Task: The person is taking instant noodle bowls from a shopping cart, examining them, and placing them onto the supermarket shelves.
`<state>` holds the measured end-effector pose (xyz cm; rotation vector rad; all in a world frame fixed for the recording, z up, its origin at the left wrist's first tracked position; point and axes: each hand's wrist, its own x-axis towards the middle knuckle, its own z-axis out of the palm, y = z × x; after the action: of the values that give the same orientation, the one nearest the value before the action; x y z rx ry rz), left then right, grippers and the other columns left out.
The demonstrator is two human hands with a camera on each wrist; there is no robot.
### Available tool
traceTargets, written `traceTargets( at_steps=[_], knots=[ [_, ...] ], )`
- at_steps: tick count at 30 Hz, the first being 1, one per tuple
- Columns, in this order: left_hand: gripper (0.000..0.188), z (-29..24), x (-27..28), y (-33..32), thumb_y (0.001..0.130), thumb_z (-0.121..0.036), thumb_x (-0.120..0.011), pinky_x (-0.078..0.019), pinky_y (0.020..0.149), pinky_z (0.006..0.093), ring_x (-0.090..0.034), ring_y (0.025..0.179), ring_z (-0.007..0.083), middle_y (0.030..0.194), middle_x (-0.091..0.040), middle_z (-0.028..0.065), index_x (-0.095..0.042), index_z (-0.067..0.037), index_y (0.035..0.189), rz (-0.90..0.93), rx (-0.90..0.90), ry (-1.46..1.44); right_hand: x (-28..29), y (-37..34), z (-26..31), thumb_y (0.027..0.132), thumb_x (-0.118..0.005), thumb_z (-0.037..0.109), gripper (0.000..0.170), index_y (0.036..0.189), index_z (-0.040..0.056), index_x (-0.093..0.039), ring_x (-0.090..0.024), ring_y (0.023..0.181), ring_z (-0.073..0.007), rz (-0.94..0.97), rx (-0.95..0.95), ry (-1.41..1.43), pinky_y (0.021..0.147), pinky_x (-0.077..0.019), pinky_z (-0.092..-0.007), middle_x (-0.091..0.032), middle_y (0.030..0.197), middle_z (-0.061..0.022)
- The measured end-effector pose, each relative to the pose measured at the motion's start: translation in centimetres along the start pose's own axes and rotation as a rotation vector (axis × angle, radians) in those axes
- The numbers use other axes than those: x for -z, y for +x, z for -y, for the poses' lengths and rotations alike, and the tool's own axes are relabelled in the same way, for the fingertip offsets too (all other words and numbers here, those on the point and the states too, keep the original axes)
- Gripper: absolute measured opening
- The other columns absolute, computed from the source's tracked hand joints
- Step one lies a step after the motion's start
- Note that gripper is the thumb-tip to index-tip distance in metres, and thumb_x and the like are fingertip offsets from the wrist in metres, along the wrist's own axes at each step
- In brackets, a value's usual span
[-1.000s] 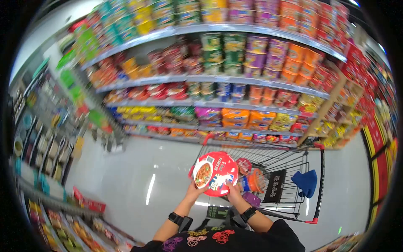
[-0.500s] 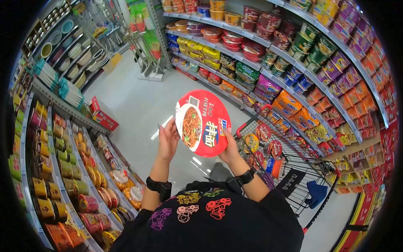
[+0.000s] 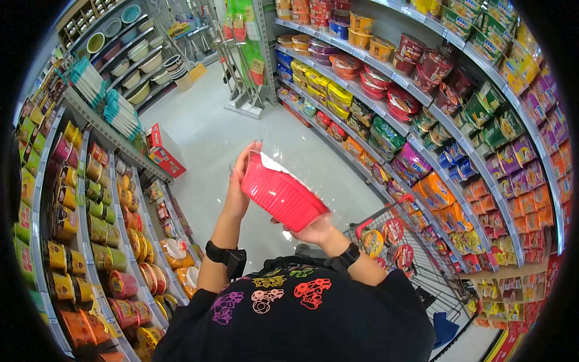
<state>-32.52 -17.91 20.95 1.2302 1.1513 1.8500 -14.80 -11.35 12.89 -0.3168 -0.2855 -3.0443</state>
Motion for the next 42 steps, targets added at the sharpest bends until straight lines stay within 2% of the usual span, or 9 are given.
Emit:
traceTargets(
  at_steps=[4, 6, 15, 21, 25, 31, 34, 37, 42],
  knots=[
    [0.061, 2.6, 0.1, 3.4, 0.09, -0.047, -0.024, -0.0305, 0.098, 0.0331, -0.042, 0.115, 0.0208, 0.123, -0.045, 0.0135, -0.038, 0.002, 0.124, -0.154, 0.094, -0.09, 0.9, 1.9, 2.7, 0.08, -0.051, 0.048, 0.071, 0.13, 0.002, -0.03, -0.054, 0.092, -0.0361, -0.041, -0.052, 0.196, 0.079, -0.0508, -0.0404, -0.04, 0.117, -0.027],
    [0.054, 3.5, 0.2, 5.1, 0.091, -0.041, -0.025, -0.0339, 0.095, 0.0319, -0.047, 0.109, 0.0191, 0.116, -0.051, 0.0116, -0.043, 0.001, 0.119, -0.211, 0.096, -0.09, 0.3, 2.1, 4.2, 0.082, -0.046, 0.046, 0.065, 0.128, 0.0031, -0.031, -0.054, 0.082, -0.031, -0.18, -0.067, 0.271, 0.069, -0.0524, -0.0357, -0.041, 0.11, -0.0206],
    [0.031, 2.1, 4.3, 8.9, 0.09, -0.017, -0.04, -0.0403, 0.082, 0.0242, -0.05, 0.094, 0.0113, 0.104, -0.055, 0.0073, -0.048, 0.003, 0.112, -0.362, 0.215, -0.061, 1.3, 8.0, 7.4, 0.084, -0.044, 0.045, 0.067, 0.132, 0.0027, -0.024, -0.057, 0.089, -0.0317, -0.126, -0.227, 0.409, 0.071, -0.0522, -0.0361, -0.038, 0.117, -0.0245],
    [0.041, 2.4, 8.3, 11.9, 0.084, -0.025, -0.056, -0.0433, 0.08, 0.0275, -0.053, 0.095, 0.0157, 0.103, -0.057, 0.0119, -0.049, 0.004, 0.111, -0.259, 0.188, 0.303, 0.7, 12.5, 7.4, 0.086, -0.043, 0.047, 0.073, 0.139, 0.0089, -0.01, -0.058, 0.087, -0.0305, -0.072, -0.353, 0.278, 0.066, -0.0525, -0.0345, -0.034, 0.123, -0.0289],
    [0.047, 1.9, 10.8, 12.2, 0.08, -0.015, -0.063, -0.0425, 0.085, 0.0271, -0.051, 0.098, 0.0147, 0.11, -0.053, 0.01, -0.044, 0.002, 0.119, 0.007, 0.261, 0.457, -0.2, 15.0, 7.0, 0.083, -0.044, 0.053, 0.08, 0.139, 0.0107, -0.007, -0.059, 0.08, -0.0275, -0.168, -0.392, 0.132, 0.059, -0.0508, -0.0306, -0.033, 0.122, -0.0337],
    [0.051, 1.7, 11.9, 11.4, 0.078, -0.014, -0.064, -0.0416, 0.088, 0.028, -0.051, 0.103, 0.0161, 0.115, -0.052, 0.0116, -0.042, 0.003, 0.121, 0.019, 0.237, 0.303, -1.1, 16.4, 6.1, 0.079, -0.046, 0.059, 0.087, 0.139, 0.0083, -0.008, -0.059, 0.075, -0.0281, -0.245, -0.406, 0.074, 0.057, -0.0509, -0.0293, -0.031, 0.122, -0.038],
    [0.058, 1.0, 12.0, 11.1, 0.071, -0.026, -0.071, -0.0432, 0.086, 0.0307, -0.054, 0.101, 0.0207, 0.111, -0.055, 0.0161, -0.048, 0.003, 0.116, -0.03, 0.196, 0.25, -0.8, 16.7, 5.9, 0.078, -0.045, 0.06, 0.087, 0.139, 0.0074, -0.009, -0.059, 0.071, -0.0287, -0.264, -0.391, 0.059, 0.055, -0.0507, -0.0285, -0.03, 0.121, -0.0405],
    [0.05, 0.0, 12.3, 11.0, 0.078, -0.013, -0.064, -0.0421, 0.087, 0.0277, -0.051, 0.102, 0.0152, 0.114, -0.053, 0.0109, -0.044, 0.002, 0.12, 0.023, 0.202, 0.341, -1.1, 17.2, 5.5, 0.078, -0.044, 0.06, 0.088, 0.138, 0.0062, -0.01, -0.06, 0.067, -0.0287, -0.28, -0.388, 0.048, 0.052, -0.0496, -0.0271, -0.032, 0.118, -0.0429],
    [0.048, -0.1, 12.2, 10.5, 0.077, -0.013, -0.064, -0.0424, 0.086, 0.0273, -0.052, 0.1, 0.0149, 0.111, -0.054, 0.0102, -0.045, 0.001, 0.119, -0.002, 0.222, 0.37, -0.5, 17.1, 5.4, 0.081, -0.041, 0.057, 0.084, 0.138, 0.0042, -0.009, -0.059, 0.06, -0.0267, -0.309, -0.393, 0.002, 0.049, -0.0474, -0.0253, -0.035, 0.113, -0.0453]
  ],
)
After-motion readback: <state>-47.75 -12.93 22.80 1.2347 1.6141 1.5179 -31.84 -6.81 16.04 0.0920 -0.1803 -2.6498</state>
